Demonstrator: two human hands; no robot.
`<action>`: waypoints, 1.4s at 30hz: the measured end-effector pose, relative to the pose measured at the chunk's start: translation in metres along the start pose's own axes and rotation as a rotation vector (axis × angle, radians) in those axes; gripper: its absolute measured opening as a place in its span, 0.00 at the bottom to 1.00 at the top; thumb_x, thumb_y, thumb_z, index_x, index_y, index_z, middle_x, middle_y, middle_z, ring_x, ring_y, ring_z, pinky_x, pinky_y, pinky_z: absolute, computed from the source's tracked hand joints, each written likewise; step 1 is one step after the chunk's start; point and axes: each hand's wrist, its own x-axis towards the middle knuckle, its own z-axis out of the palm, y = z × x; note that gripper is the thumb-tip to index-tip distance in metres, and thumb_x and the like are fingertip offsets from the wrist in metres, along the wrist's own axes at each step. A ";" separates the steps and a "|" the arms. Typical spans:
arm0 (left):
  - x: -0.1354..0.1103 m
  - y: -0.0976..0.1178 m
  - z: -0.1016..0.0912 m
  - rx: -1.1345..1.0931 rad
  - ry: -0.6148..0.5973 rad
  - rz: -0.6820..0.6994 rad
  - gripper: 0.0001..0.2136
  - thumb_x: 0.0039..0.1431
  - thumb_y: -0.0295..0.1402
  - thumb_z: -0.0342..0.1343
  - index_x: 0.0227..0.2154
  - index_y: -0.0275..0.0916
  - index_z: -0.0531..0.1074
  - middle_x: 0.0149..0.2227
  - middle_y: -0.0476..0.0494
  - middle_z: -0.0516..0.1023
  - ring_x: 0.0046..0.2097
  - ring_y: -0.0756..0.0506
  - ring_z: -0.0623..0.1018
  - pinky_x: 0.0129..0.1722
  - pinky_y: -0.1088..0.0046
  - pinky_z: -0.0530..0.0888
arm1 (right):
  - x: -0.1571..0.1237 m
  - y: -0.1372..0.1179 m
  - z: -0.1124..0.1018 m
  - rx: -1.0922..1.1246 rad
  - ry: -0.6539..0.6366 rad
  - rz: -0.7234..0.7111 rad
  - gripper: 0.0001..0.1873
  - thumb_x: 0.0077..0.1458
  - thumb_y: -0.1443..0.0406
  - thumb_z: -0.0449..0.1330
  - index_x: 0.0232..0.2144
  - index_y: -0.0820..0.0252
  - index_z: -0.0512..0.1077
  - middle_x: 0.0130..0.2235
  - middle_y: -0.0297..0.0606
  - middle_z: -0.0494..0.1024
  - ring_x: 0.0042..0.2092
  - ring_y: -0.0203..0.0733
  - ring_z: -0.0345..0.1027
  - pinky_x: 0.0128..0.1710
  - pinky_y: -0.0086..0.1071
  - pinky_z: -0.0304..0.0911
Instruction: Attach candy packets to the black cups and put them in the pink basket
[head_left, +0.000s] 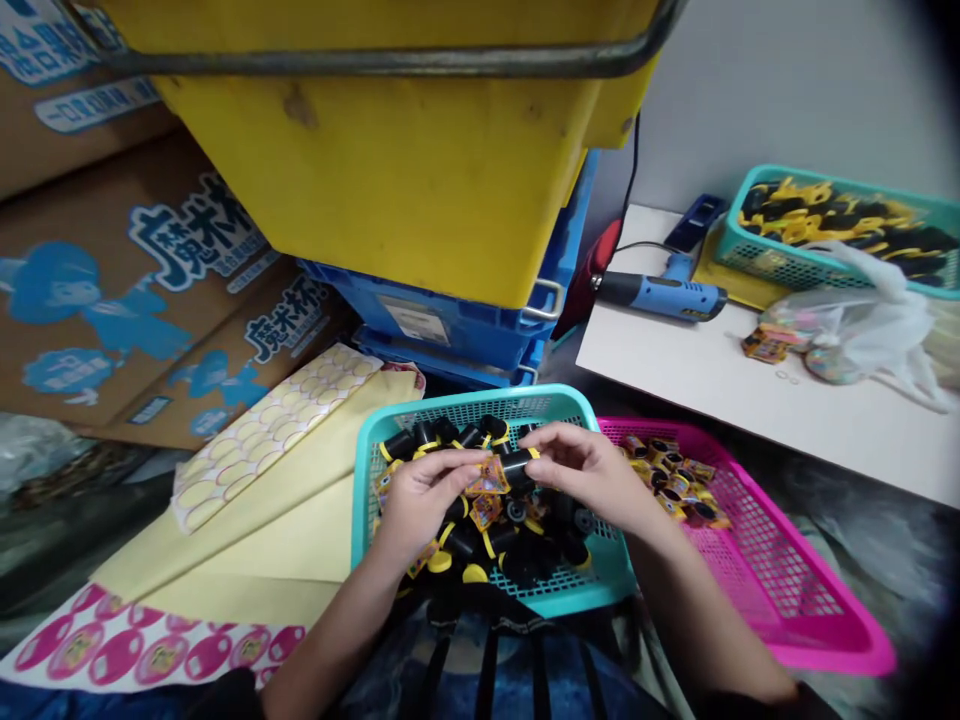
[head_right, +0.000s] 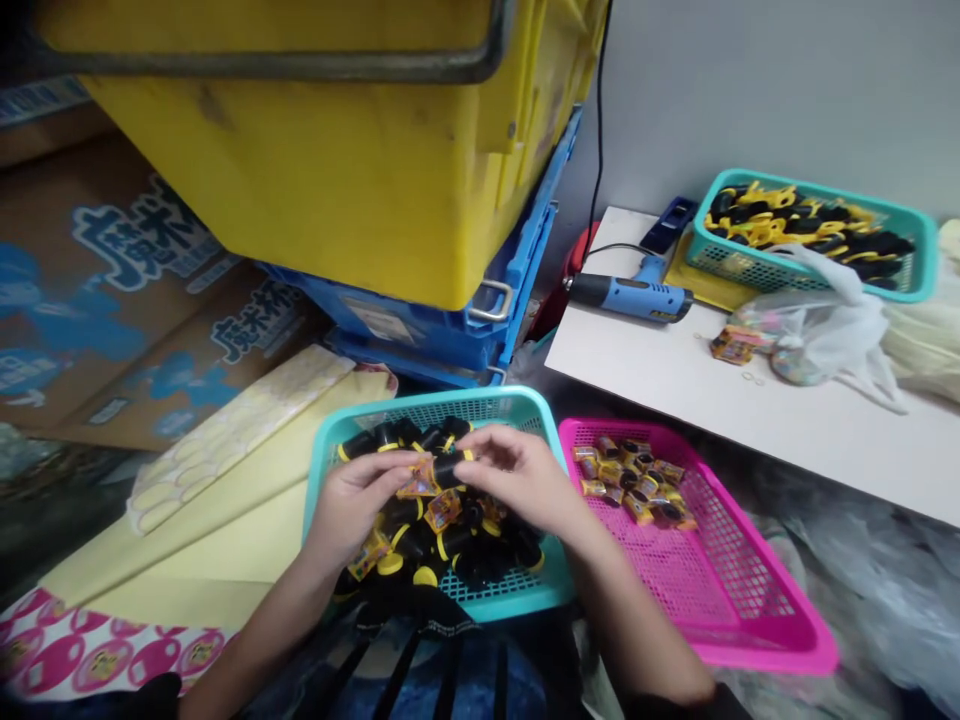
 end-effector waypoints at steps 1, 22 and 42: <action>0.000 0.002 0.002 -0.009 -0.016 -0.010 0.07 0.50 0.36 0.64 0.32 0.40 0.81 0.36 0.44 0.83 0.39 0.44 0.82 0.43 0.68 0.78 | -0.001 0.002 0.001 -0.012 0.019 -0.013 0.19 0.48 0.55 0.67 0.38 0.63 0.74 0.27 0.34 0.71 0.27 0.30 0.62 0.26 0.23 0.60; -0.013 -0.006 0.019 -0.121 -0.068 -0.075 0.13 0.43 0.30 0.68 0.34 0.38 0.75 0.31 0.47 0.80 0.31 0.49 0.79 0.33 0.73 0.78 | -0.007 0.047 0.044 0.681 -0.081 0.031 0.20 0.50 0.54 0.67 0.39 0.60 0.67 0.31 0.32 0.72 0.26 0.30 0.67 0.28 0.24 0.65; -0.021 -0.025 0.013 0.336 0.011 0.222 0.14 0.48 0.34 0.65 0.39 0.41 0.78 0.39 0.43 0.80 0.41 0.44 0.79 0.45 0.65 0.76 | -0.011 0.061 0.058 0.458 -0.005 -0.013 0.19 0.56 0.50 0.60 0.39 0.58 0.66 0.36 0.34 0.69 0.33 0.31 0.64 0.31 0.23 0.62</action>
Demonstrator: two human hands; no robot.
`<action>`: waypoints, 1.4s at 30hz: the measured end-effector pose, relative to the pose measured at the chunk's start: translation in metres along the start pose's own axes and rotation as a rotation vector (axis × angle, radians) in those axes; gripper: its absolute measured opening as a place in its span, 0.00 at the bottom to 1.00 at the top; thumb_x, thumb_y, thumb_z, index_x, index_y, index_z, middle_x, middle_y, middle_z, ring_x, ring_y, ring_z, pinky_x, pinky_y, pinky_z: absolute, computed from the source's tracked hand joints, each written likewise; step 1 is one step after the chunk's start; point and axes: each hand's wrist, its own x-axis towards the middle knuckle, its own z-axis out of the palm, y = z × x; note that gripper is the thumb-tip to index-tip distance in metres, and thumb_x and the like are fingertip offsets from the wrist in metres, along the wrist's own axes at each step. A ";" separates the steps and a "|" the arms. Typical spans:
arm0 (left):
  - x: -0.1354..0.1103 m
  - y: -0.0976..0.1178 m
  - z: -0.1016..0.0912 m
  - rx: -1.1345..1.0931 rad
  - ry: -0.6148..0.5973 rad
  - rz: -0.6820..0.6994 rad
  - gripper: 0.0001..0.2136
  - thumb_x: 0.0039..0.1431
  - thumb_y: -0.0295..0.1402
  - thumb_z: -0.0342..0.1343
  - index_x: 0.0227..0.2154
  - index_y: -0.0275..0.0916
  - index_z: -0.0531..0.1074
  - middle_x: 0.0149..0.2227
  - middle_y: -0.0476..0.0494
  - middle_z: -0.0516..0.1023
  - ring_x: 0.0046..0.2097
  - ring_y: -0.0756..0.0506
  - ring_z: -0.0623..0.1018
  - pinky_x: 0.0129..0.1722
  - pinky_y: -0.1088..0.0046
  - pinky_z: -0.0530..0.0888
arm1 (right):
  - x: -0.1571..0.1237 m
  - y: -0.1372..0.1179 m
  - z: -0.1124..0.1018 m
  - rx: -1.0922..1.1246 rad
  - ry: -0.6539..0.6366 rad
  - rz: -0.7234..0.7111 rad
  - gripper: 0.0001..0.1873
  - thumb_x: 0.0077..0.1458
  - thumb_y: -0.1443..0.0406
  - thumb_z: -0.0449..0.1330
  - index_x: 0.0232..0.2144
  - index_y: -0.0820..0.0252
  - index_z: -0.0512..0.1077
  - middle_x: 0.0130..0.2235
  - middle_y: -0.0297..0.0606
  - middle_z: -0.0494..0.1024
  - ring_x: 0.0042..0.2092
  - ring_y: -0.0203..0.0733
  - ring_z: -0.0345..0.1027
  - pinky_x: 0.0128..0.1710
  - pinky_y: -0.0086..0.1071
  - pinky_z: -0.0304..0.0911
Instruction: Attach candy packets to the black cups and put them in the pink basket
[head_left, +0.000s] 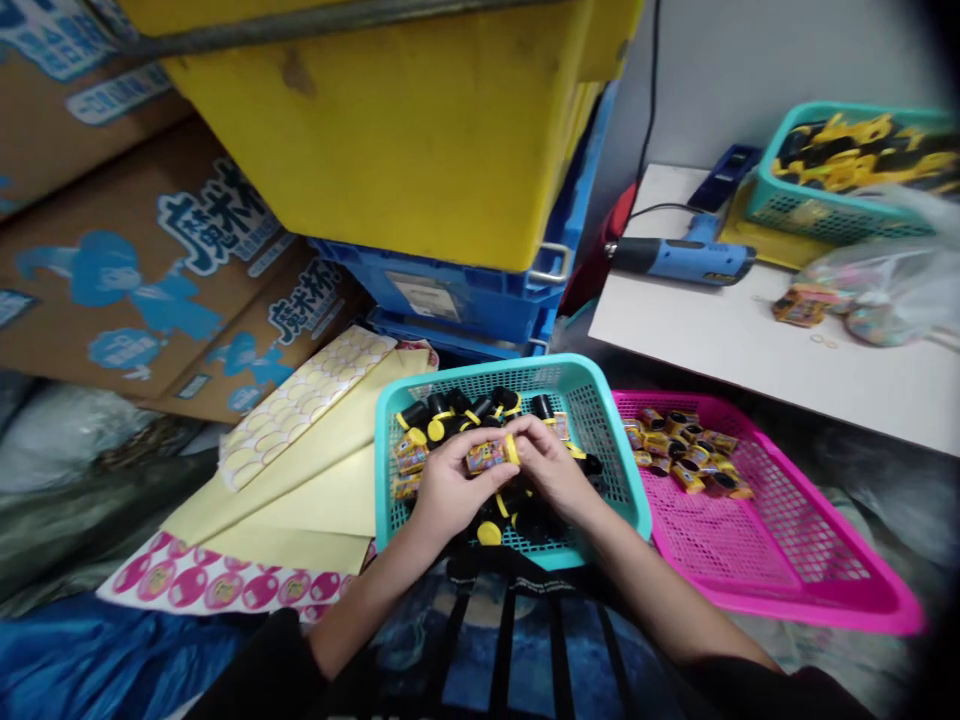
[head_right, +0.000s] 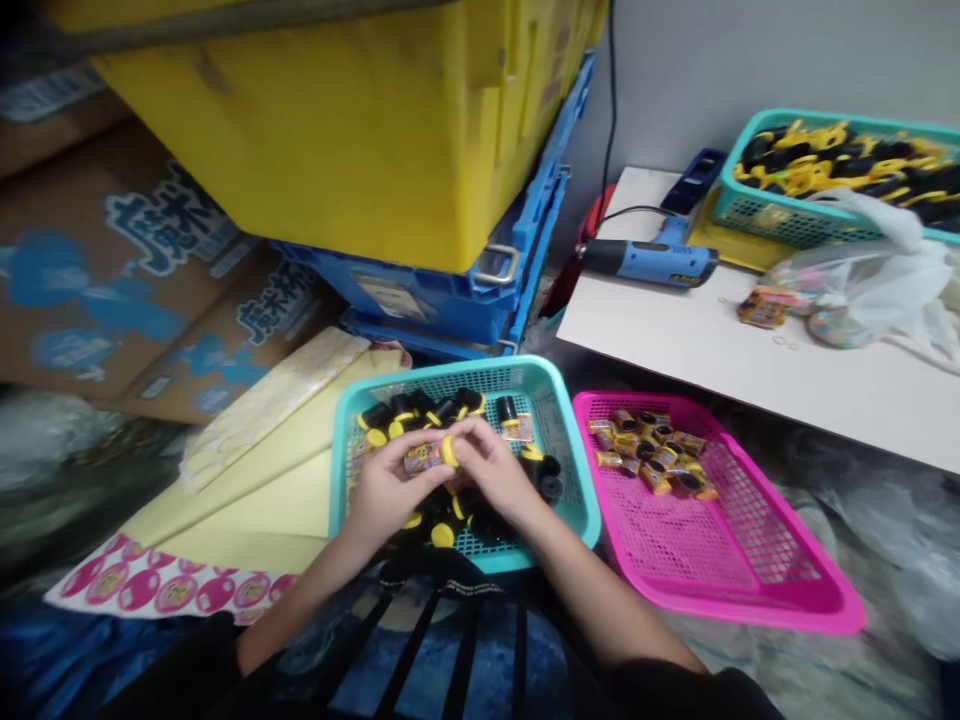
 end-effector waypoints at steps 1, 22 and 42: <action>0.000 -0.001 -0.003 0.081 0.023 0.074 0.13 0.49 0.35 0.65 0.39 0.42 0.78 0.42 0.42 0.78 0.43 0.44 0.78 0.46 0.64 0.75 | -0.001 -0.003 0.002 -0.042 -0.003 -0.009 0.19 0.57 0.50 0.59 0.42 0.58 0.66 0.38 0.35 0.68 0.35 0.32 0.65 0.31 0.23 0.62; -0.062 -0.060 -0.095 0.956 -0.012 0.184 0.13 0.58 0.42 0.55 0.38 0.36 0.70 0.47 0.34 0.69 0.50 0.37 0.70 0.49 0.58 0.69 | 0.089 -0.027 0.109 -1.819 -0.816 0.033 0.26 0.55 0.60 0.60 0.56 0.53 0.64 0.58 0.46 0.60 0.47 0.49 0.71 0.39 0.38 0.71; -0.057 -0.055 -0.054 1.350 -0.024 0.187 0.09 0.60 0.33 0.48 0.38 0.34 0.68 0.32 0.36 0.76 0.38 0.37 0.75 0.43 0.59 0.68 | 0.111 -0.016 0.135 -1.911 -0.872 -0.061 0.14 0.59 0.74 0.52 0.43 0.72 0.75 0.47 0.55 0.74 0.48 0.53 0.71 0.43 0.45 0.68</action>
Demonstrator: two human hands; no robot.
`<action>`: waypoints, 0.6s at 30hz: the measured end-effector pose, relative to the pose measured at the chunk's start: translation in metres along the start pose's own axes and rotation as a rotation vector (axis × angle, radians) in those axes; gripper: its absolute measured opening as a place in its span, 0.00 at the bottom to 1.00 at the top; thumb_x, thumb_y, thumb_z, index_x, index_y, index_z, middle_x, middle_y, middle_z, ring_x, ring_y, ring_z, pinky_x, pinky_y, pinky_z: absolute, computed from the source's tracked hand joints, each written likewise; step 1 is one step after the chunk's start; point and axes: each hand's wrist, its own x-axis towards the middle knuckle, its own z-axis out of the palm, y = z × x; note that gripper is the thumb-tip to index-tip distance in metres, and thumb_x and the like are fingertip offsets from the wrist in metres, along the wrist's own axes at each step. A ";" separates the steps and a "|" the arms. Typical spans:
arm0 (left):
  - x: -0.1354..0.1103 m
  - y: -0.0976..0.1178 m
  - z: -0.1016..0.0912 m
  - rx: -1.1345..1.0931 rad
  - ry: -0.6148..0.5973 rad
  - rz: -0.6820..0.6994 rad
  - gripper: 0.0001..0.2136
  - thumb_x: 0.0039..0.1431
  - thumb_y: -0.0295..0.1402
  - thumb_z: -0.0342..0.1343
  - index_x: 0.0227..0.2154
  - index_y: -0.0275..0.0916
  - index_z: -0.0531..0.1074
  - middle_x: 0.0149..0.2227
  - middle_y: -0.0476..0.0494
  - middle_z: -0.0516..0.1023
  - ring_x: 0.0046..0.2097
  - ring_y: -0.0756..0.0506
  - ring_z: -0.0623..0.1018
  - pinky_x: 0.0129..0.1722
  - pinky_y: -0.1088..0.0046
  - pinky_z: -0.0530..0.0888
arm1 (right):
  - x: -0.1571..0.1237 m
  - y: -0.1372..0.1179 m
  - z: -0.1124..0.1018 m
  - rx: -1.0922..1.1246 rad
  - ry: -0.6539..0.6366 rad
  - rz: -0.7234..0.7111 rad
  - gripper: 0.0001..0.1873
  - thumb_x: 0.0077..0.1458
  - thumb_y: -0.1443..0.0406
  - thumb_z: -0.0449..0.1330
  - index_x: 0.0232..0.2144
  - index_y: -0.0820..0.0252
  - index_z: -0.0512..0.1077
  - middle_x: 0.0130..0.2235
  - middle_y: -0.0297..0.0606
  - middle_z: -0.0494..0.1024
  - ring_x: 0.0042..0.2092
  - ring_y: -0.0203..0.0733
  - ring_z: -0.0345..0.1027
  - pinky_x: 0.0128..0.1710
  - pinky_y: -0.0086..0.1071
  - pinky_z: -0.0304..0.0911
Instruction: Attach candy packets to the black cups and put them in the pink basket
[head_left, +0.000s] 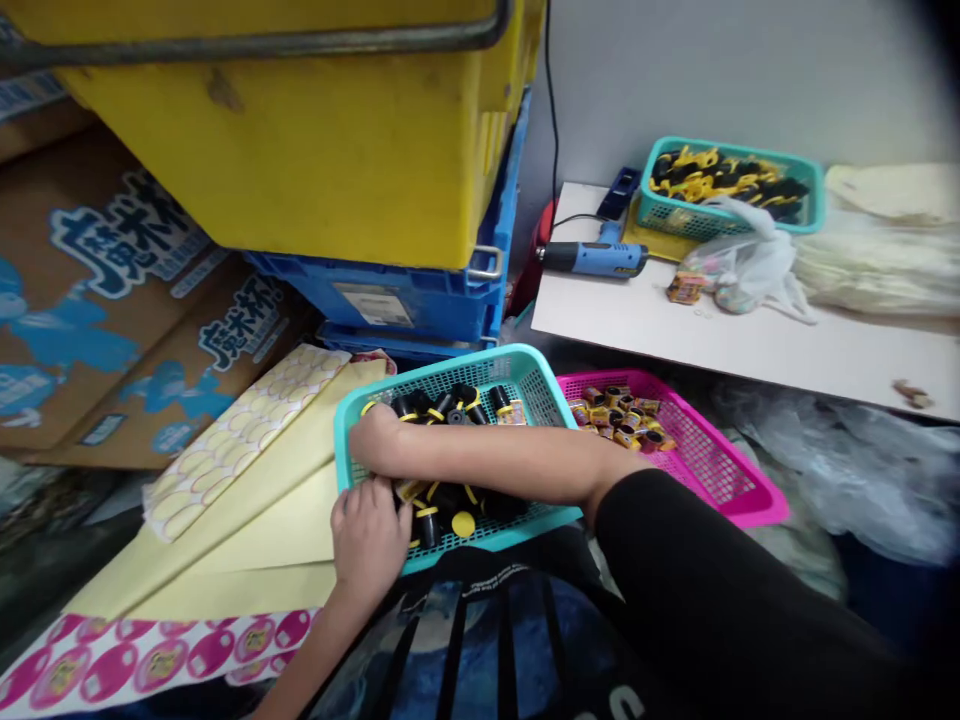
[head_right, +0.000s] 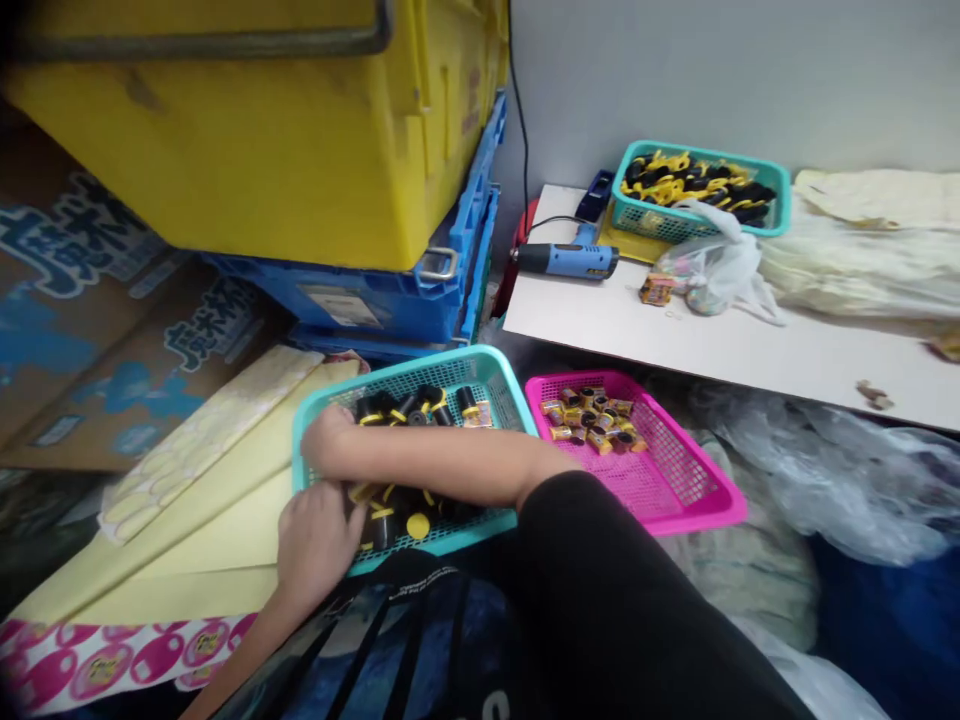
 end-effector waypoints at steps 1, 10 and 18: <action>0.001 -0.003 0.000 -0.010 0.025 0.031 0.08 0.61 0.32 0.47 0.39 0.35 0.68 0.31 0.38 0.76 0.37 0.38 0.75 0.41 0.60 0.68 | 0.001 0.002 0.001 0.007 0.020 -0.016 0.14 0.59 0.74 0.52 0.43 0.72 0.75 0.47 0.54 0.75 0.48 0.53 0.71 0.43 0.45 0.68; -0.006 -0.043 -0.014 -0.193 0.117 0.052 0.08 0.62 0.34 0.48 0.43 0.42 0.67 0.36 0.43 0.79 0.38 0.39 0.79 0.36 0.64 0.71 | -0.064 0.014 -0.015 0.108 0.364 -0.055 0.15 0.59 0.71 0.50 0.44 0.65 0.73 0.41 0.45 0.77 0.42 0.47 0.71 0.38 0.38 0.67; 0.092 0.079 -0.062 -0.779 0.031 0.323 0.10 0.56 0.33 0.54 0.41 0.44 0.71 0.41 0.48 0.79 0.42 0.42 0.78 0.42 0.66 0.73 | -0.288 0.097 0.095 0.653 0.791 1.040 0.19 0.57 0.54 0.58 0.47 0.57 0.70 0.42 0.37 0.77 0.42 0.40 0.72 0.41 0.30 0.65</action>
